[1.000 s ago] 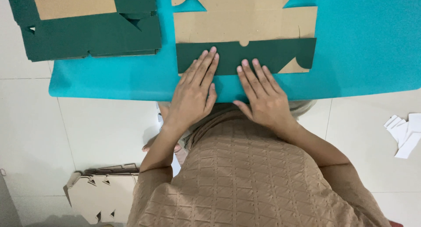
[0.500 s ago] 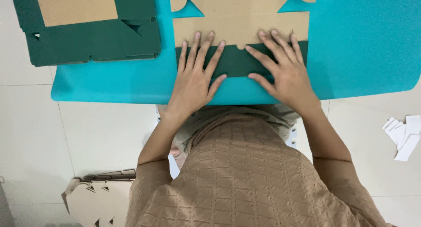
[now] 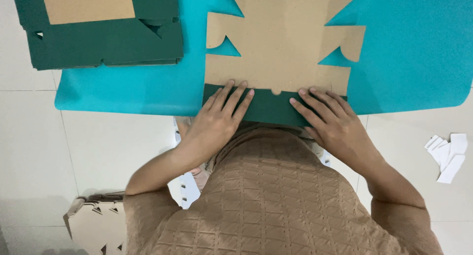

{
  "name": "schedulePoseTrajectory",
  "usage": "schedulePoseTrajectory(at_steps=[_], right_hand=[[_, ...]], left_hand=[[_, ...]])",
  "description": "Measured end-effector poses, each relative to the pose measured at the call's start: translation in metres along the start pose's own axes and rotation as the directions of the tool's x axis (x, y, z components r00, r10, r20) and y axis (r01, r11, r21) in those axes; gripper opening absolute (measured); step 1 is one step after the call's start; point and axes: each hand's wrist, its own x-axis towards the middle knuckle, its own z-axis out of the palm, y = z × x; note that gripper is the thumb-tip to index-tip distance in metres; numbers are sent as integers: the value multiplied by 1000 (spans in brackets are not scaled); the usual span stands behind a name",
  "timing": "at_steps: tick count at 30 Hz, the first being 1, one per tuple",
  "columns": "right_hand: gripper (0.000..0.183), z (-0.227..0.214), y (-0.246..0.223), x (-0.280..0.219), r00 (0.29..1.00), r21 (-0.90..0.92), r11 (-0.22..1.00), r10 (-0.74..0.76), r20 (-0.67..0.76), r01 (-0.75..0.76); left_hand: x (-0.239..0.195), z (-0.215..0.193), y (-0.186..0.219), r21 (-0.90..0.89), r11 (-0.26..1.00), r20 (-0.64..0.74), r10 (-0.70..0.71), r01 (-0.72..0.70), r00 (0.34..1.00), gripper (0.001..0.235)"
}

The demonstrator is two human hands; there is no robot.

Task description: The person assembles a flat-packed cardboard box by folding the side flaps and tucking the tabs into slots to form the base. They then place a decorative green lid onto the assembled box and stack it with other finished boxes.

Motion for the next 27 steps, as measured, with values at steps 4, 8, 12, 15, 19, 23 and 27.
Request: schedulePoseTrajectory(at_steps=[4, 8, 12, 15, 19, 23, 27], right_hand=[[51, -36, 12, 8, 996, 145, 988, -68, 65, 58], [46, -52, 40, 21, 999, -28, 1000, -8, 39, 9], [6, -48, 84, 46, 991, -148, 984, 111, 67, -101], [18, -40, 121, 70, 994, -56, 995, 81, 78, -77], [24, -25, 149, 93, 988, 74, 995, 56, 146, -67], [24, 8, 168, 102, 994, 183, 983, 10, 111, -31], [30, 30, 176, 99, 986, 191, 978, 53, 155, -83]], left_hand=[[14, -33, -21, 18, 989, -57, 145, -144, 988, 39], [59, -68, -57, -158, 968, 134, 216, -194, 967, 30], [100, -59, -90, -209, 962, -45, 171, -177, 984, 11], [127, -41, -113, -258, 951, -82, 154, -170, 985, 14], [154, -8, -134, -398, 913, 32, 111, -89, 993, 15], [167, 14, -141, -443, 895, 118, 108, -45, 987, 12], [168, 14, -137, -502, 865, 186, 99, 8, 977, 23]])
